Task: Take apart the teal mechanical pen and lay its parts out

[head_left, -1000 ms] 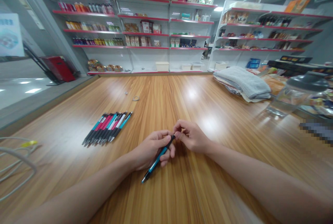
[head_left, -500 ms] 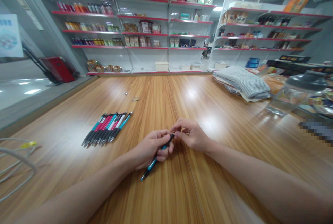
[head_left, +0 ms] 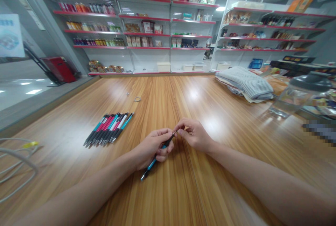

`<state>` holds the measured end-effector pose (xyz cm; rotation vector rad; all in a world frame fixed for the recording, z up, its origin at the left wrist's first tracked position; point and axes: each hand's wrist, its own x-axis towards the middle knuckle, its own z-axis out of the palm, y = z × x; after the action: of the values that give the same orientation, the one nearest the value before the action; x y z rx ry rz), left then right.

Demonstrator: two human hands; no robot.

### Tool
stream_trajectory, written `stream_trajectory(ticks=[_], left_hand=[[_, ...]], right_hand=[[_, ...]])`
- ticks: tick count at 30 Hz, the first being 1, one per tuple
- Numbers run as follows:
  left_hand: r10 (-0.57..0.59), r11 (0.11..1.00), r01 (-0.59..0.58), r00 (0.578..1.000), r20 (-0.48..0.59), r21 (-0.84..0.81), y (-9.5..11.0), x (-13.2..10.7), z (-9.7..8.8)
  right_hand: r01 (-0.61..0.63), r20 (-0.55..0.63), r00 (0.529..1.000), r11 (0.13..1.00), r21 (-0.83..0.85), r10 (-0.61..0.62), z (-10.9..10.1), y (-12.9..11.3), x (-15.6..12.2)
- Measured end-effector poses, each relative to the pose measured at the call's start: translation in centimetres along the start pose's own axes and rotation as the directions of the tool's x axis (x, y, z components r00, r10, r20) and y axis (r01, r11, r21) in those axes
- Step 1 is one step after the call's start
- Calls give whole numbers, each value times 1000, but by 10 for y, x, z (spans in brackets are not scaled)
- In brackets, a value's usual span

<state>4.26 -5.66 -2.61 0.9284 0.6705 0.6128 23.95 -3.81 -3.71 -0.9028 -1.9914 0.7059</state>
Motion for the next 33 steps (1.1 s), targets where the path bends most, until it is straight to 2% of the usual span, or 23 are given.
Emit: stream_trajectory(ticks=[4, 8, 14, 20, 28, 33], left_hand=[[6, 1000, -6, 1000, 10, -31, 1, 0, -3], [30, 997, -31, 1000, -5, -69, 2, 1, -5], [45, 994, -46, 999, -13, -104, 0, 6, -9], [53, 993, -55, 998, -22, -109, 0, 6, -11], [43, 993, -45, 999, -28, -108, 1, 4, -9], [42, 993, -42, 999, -8, -108, 0, 4, -11]], right_hand=[[-97, -119, 990, 977, -192, 75, 0, 12, 2], [-232, -163, 970, 884, -406, 179, -4, 30, 8], [-358, -239, 931, 808, -469, 274, -8, 60, 45], [-373, -233, 927, 794, -480, 294, -8, 79, 78], [-297, -144, 955, 827, -478, 259, -18, 79, 73], [-283, -133, 959, 841, -461, 250, -21, 81, 74]])
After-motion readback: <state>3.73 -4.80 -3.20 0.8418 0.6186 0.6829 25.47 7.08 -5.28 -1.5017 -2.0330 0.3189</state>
